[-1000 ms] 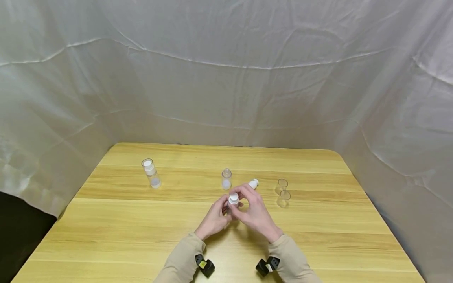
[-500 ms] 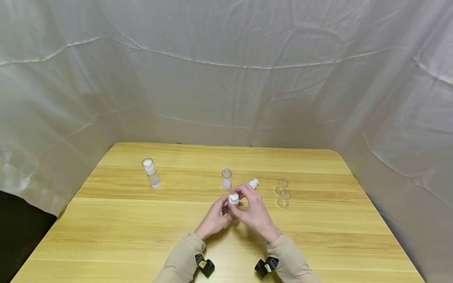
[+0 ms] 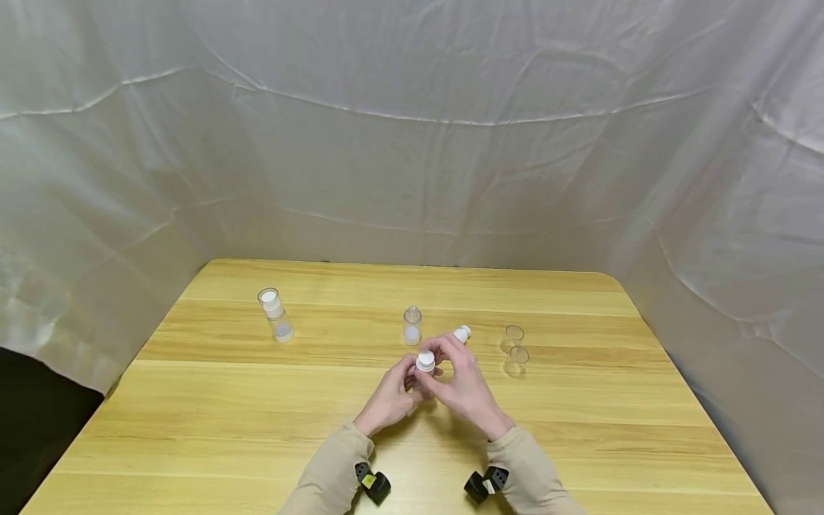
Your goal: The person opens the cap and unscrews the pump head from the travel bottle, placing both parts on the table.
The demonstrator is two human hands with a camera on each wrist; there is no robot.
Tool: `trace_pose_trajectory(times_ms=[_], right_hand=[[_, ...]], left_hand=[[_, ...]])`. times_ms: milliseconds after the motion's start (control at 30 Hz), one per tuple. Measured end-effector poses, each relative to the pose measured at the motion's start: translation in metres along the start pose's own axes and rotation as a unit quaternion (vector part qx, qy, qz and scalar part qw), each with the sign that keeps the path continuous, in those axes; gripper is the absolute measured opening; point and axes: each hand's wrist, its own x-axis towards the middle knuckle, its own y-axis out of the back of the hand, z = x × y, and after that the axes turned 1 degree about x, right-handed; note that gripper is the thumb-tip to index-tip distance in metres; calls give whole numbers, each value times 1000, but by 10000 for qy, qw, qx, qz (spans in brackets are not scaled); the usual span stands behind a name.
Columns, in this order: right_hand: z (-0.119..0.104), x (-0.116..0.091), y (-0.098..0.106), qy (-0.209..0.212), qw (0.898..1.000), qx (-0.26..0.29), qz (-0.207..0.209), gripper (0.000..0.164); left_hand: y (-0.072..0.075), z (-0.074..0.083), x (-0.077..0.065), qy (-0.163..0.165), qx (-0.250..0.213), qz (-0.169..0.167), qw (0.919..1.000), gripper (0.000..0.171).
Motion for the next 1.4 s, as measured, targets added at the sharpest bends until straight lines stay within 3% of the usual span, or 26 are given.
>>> trace_pose_trajectory(times_ms=[200,500,733,1133,1400], right_hand=[[0,0,3,-32,9997,83,-231,41],[-1,-1,-2,-3,9999,-120,2,40],[-1,-1,1,-8,9997,-118,-221,41],[-1,0,-3,-105,9997,-152,165,39],[-2,-1,-1,-11,9997,-188,-127,39]], left_hand=[[0,0,1,9,-72,-5,10000,42],[0,-1,1,-21,-63,-4,10000,41],[-1,-1,1,-18,-81,-8,10000,42],[-1,-2,1,-22,-39,36,10000,40],[-1,-1,1,17,-108,38,9999,45]])
